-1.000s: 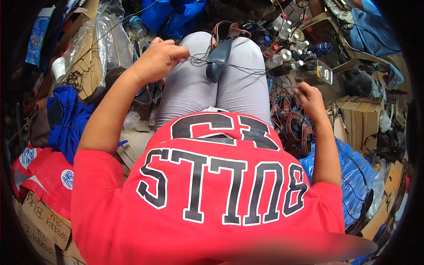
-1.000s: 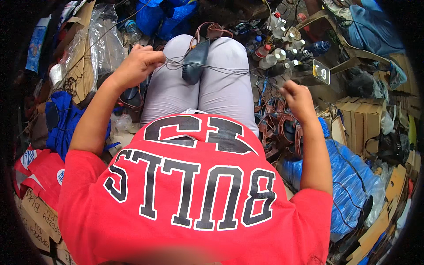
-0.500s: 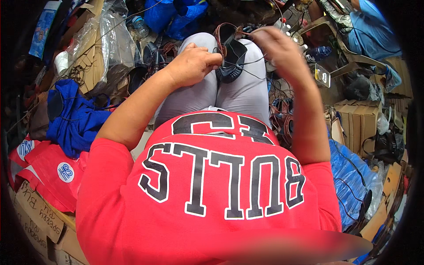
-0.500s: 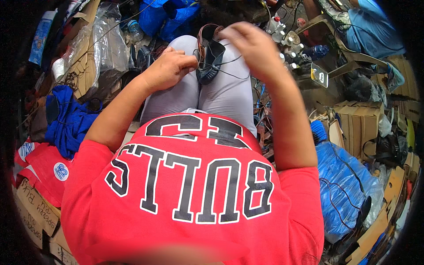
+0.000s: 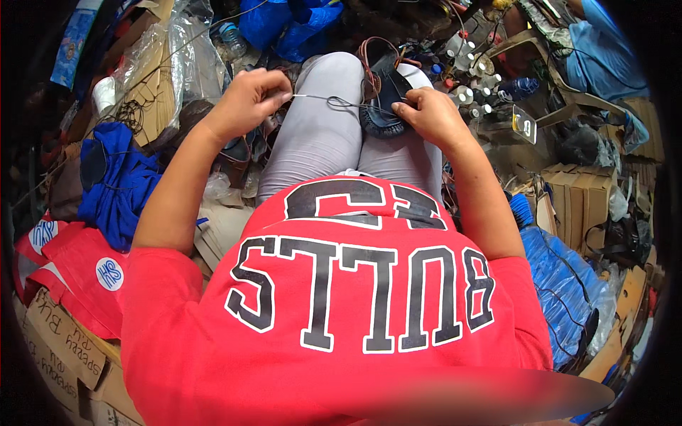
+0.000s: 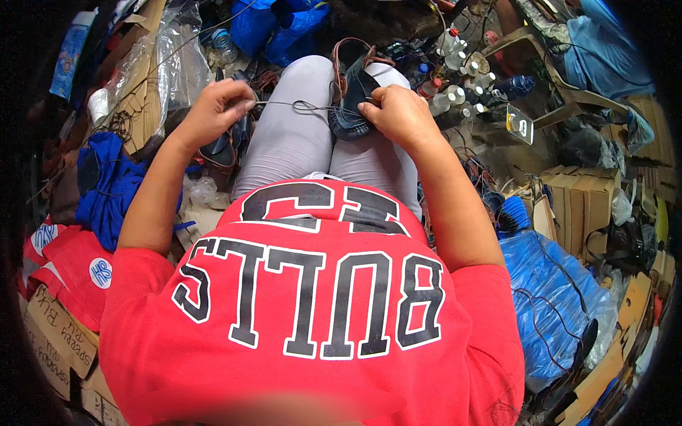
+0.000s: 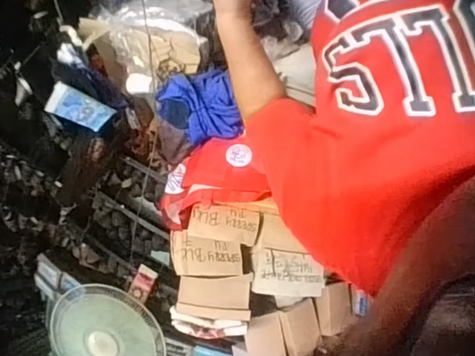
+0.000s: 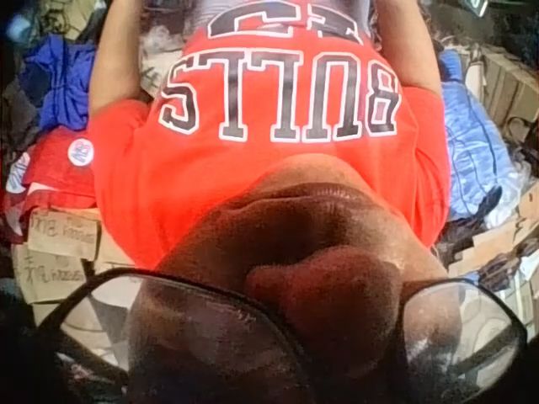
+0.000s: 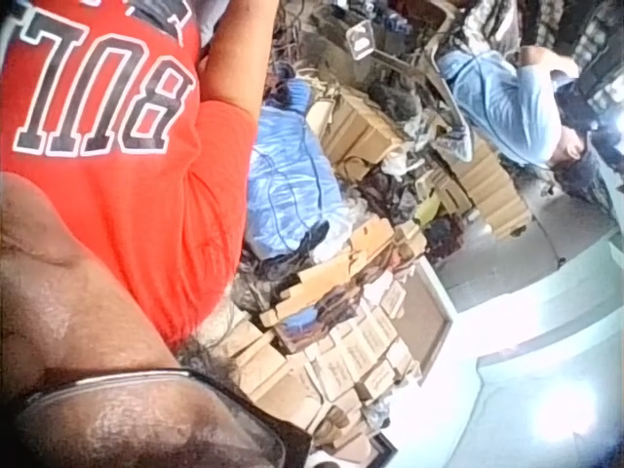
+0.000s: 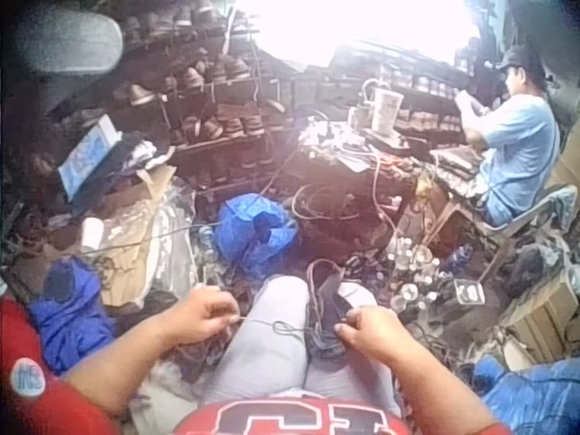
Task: Hand-stitching a leather shoe component using a needle and thread.
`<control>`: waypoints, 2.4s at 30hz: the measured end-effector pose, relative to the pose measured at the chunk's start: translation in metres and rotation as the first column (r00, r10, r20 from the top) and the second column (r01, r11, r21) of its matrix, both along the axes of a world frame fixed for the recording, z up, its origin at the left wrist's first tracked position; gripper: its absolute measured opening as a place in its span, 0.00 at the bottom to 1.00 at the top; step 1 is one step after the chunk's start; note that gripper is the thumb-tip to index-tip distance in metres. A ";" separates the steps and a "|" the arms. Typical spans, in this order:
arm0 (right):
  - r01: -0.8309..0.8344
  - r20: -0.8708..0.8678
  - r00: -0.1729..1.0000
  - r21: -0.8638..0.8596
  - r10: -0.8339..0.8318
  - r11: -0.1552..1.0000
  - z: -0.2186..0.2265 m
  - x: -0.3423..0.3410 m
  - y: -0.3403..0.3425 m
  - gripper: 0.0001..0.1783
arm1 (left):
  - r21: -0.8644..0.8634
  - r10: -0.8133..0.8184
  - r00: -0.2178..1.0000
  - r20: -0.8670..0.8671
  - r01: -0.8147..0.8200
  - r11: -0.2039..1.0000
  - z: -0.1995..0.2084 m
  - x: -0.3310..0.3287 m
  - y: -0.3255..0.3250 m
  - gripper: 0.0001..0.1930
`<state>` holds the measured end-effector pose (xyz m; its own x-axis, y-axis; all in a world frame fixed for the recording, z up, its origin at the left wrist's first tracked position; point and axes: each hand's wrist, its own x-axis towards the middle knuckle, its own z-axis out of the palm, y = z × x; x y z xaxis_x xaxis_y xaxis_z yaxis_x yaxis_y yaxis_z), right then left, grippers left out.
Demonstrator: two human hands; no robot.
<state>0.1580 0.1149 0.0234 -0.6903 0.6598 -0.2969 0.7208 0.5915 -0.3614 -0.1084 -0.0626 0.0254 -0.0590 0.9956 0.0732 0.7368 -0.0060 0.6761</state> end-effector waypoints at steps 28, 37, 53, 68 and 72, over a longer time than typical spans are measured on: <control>0.471 0.300 0.651 0.561 -0.697 0.681 0.036 0.433 0.090 0.18 | 0.209 0.624 0.116 -0.773 -0.882 0.422 0.148 -0.315 -0.208 0.20; -0.045 0.090 0.994 -0.196 0.064 0.980 0.001 0.208 0.036 0.23 | 0.142 0.008 0.991 -0.133 0.011 0.990 0.026 0.011 0.033 0.18; -0.190 -0.559 0.829 -0.314 -0.020 0.930 -0.020 0.043 0.027 0.08 | -0.189 -0.366 0.855 0.367 0.454 0.871 -0.025 0.085 0.125 0.12; -0.068 -0.701 0.708 -0.188 -0.085 0.980 -0.037 0.051 -0.019 0.08 | -0.292 -0.232 0.705 0.670 0.538 0.791 -0.030 0.082 0.118 0.15; -0.070 -0.652 0.757 -0.027 0.036 0.997 -0.026 0.051 -0.021 0.09 | -0.315 -0.234 0.706 0.668 0.553 0.772 -0.030 0.083 0.120 0.17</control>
